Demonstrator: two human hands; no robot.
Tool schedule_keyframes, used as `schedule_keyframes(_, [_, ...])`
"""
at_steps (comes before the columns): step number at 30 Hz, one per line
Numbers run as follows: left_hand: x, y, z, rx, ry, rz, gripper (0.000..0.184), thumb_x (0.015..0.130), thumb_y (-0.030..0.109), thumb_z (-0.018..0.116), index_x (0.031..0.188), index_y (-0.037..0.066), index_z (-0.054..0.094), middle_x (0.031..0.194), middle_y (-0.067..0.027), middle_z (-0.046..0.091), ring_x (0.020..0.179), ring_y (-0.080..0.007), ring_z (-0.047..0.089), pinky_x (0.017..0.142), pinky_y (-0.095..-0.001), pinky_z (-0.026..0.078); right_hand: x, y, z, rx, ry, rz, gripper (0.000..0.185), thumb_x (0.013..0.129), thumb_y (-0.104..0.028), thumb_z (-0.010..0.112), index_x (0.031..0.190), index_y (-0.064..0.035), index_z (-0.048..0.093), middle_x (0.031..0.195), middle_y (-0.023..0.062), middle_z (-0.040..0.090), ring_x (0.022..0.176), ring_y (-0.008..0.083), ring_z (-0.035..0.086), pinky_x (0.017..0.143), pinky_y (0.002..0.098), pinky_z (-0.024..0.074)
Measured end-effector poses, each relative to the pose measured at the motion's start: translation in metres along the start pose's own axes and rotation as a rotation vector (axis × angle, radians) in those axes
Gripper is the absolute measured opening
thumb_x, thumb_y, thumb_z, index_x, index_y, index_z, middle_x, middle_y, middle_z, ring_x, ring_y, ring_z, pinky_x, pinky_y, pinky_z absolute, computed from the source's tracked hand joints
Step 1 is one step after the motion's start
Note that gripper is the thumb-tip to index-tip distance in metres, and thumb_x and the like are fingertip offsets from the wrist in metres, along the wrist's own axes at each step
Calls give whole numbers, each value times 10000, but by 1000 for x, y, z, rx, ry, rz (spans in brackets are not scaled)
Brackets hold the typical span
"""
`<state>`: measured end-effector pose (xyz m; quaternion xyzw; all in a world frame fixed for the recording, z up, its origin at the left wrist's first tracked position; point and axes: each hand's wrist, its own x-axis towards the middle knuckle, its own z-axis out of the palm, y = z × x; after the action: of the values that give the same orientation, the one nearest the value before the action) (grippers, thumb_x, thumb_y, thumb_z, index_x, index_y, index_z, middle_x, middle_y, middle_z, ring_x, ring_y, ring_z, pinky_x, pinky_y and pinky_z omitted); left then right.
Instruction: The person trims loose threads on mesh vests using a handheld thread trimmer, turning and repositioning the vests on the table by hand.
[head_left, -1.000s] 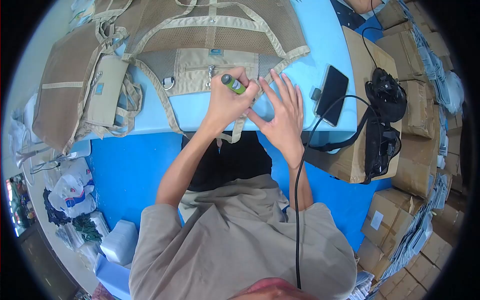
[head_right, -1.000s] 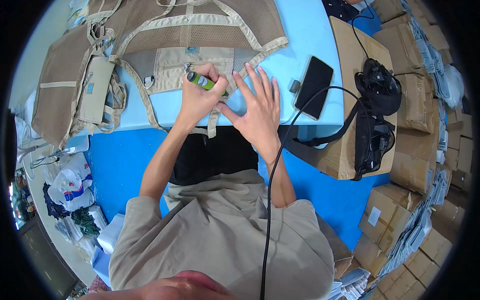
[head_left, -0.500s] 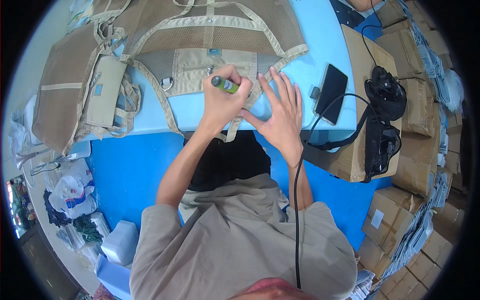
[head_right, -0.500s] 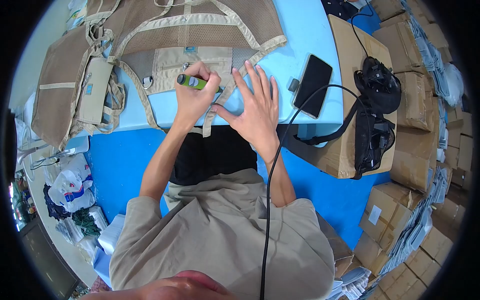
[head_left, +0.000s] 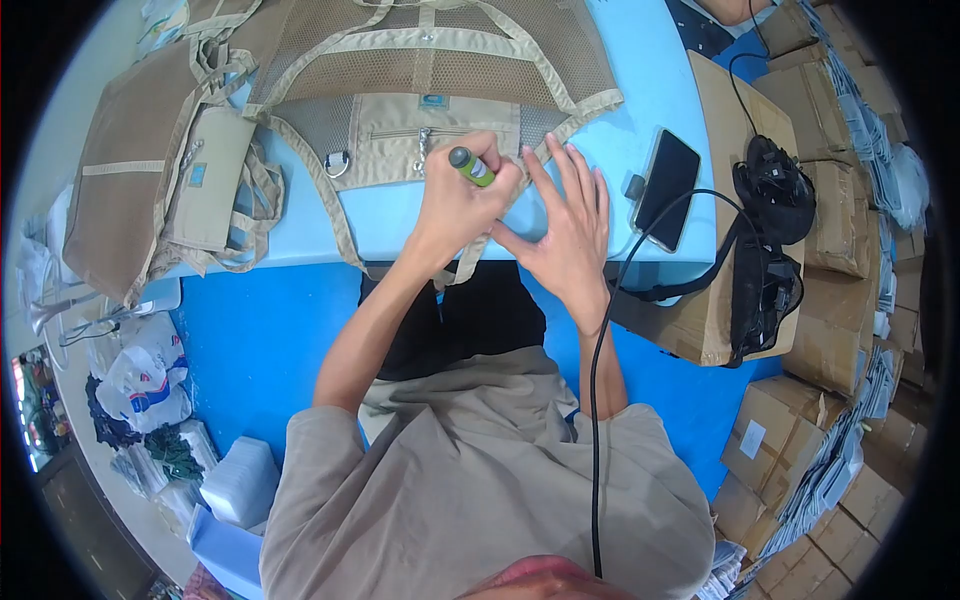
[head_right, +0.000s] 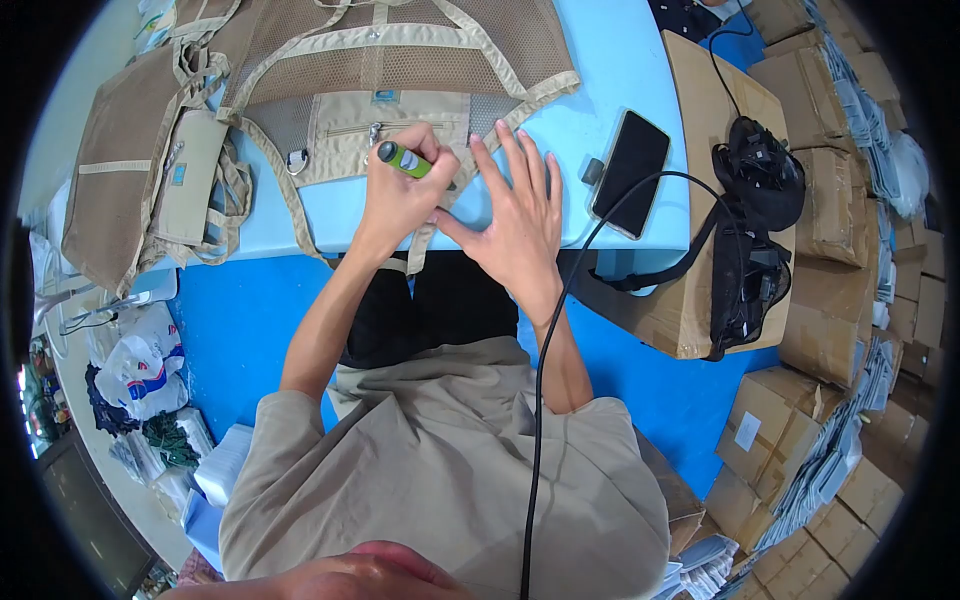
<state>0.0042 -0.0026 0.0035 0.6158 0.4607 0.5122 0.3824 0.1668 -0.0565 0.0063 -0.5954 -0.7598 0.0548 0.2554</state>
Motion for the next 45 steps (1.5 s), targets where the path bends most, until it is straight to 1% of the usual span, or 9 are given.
schedule_keyframes(2, [1,-3,-2,14,89,68,276,871,0,722,720,26,492,637,19,505,626,-55,459,542,-295,362,0,-2,-2,17,-1,10,976,796,-681,842,1544,-97,616,1705,146,437,1586,365,377,1305,591,219])
schedule_keyframes(5, [-3,0,0,-35,-33,-5,260,858,-3,723,730,18,498,647,1,519,634,-64,473,550,-291,373,-1,-1,-1,2,-7,-5,983,799,-688,839,1552,-99,609,1706,152,435,1584,369,378,1303,591,221])
schedule_keyframes(11, [0,-9,-4,61,67,91,260,848,-6,720,729,12,489,649,-14,525,623,-79,478,551,-295,381,0,-3,-2,17,-7,7,983,802,-681,843,1554,-94,607,1703,155,440,1580,369,384,1302,590,224])
schedule_keyframes(14, [-1,-4,0,12,-22,72,272,851,-7,716,722,12,477,652,-11,516,616,-81,466,547,-304,373,-1,0,1,-4,-1,-16,975,802,-670,850,1548,-90,612,1699,156,444,1578,372,386,1300,594,224])
schedule_keyframes(20, [0,-5,-2,20,126,142,281,859,-22,711,722,11,468,662,-10,501,618,-83,450,553,-310,368,-1,0,2,1,-3,-2,977,806,-673,844,1558,-99,604,1704,160,436,1582,373,382,1302,596,219])
schedule_keyframes(23, [-2,-3,-1,-22,-20,130,281,848,-41,714,726,11,466,663,-19,505,627,-87,462,556,-308,369,-1,1,1,-12,-9,-14,971,807,-670,844,1556,-100,607,1703,164,438,1582,376,380,1302,596,218])
schedule_keyframes(32, [0,8,2,52,-19,224,298,838,-55,702,714,8,439,661,-20,478,620,-104,440,560,-321,370,-2,4,2,-5,-11,-22,958,815,-670,837,1557,-110,608,1707,158,434,1583,378,378,1306,597,212])
schedule_keyframes(35, [4,1,-3,46,82,96,297,839,-57,696,712,11,437,657,-21,459,620,-104,426,560,-322,367,-1,-1,0,14,-5,3,960,813,-673,839,1556,-109,609,1706,157,434,1581,378,381,1305,595,217])
schedule_keyframes(45, [0,-4,0,8,41,100,288,841,-53,702,718,12,451,677,-22,519,636,-91,485,567,-298,393,-1,0,0,12,2,5,966,808,-688,833,1545,-103,617,1700,157,440,1578,379,383,1302,594,225])
